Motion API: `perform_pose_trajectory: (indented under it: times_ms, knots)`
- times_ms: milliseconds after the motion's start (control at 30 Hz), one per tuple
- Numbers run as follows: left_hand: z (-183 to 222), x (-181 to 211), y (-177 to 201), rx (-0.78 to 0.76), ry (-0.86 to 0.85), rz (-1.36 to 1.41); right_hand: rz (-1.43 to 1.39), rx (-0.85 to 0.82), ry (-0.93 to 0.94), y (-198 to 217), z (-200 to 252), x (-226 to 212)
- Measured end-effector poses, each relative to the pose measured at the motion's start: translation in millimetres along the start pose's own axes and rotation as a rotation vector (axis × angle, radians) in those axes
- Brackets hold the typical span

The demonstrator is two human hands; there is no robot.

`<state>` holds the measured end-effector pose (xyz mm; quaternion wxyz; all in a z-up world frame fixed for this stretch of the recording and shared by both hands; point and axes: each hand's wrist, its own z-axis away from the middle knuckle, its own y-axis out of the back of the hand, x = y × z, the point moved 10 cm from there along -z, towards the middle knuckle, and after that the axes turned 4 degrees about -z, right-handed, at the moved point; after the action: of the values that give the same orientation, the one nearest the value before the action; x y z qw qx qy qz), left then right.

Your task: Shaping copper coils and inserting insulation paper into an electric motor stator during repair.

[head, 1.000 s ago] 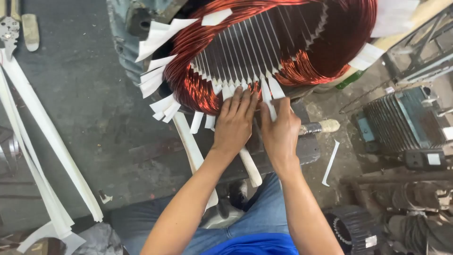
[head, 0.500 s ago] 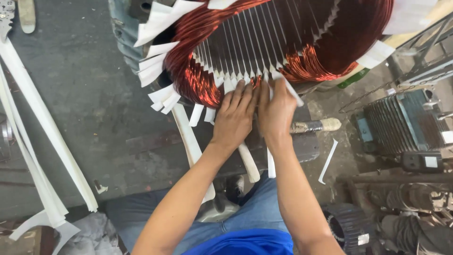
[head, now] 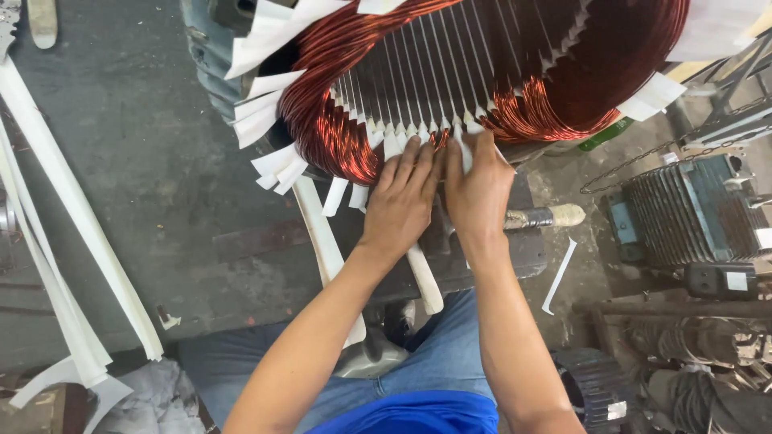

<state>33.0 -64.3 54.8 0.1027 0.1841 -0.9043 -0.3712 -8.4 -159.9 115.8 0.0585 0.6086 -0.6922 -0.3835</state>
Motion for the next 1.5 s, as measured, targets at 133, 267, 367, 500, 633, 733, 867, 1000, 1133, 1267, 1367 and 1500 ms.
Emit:
perform_pose_trajectory:
  times_ms: [133,267,367,500,633,733,867,1000,1133,1267,1367,1500]
  knots:
    - [-6,-5,-3,-0.011,0.022,-0.004,0.046,0.0,-0.012,-2,5,12]
    - [-2,-1,-2,-0.005,0.001,0.012,0.011,0.012,0.048,-11,-12,6]
    - [-3,-1,2,-0.008,0.012,-0.003,0.056,-0.007,-0.032,15,11,-5]
    - [0,-1,-9,0.003,0.028,-0.002,0.007,0.008,-0.024,-7,8,21]
    - [-2,-1,-2,0.002,0.008,-0.014,0.021,0.007,-0.026,-3,0,7]
    - [-5,-3,-5,0.008,0.015,-0.024,0.039,-0.01,-0.067,2,7,8]
    - [-1,-2,-9,0.008,0.02,0.004,0.026,0.014,-0.023,-20,-12,20]
    - [-4,-2,-5,0.019,0.009,-0.035,0.06,-0.022,-0.02,-1,-1,2]
    - [-1,-2,-4,0.027,0.023,-0.019,0.037,-0.02,-0.032,-13,-3,13]
    - [-4,-1,0,0.032,0.013,-0.045,0.03,0.006,0.009,-7,-10,4]
    - [-2,1,-1,0.036,0.013,-0.043,0.031,0.014,-0.019,-3,5,9]
    - [-2,-1,-2,0.037,0.011,-0.026,-0.006,0.018,-0.025,-16,-7,16]
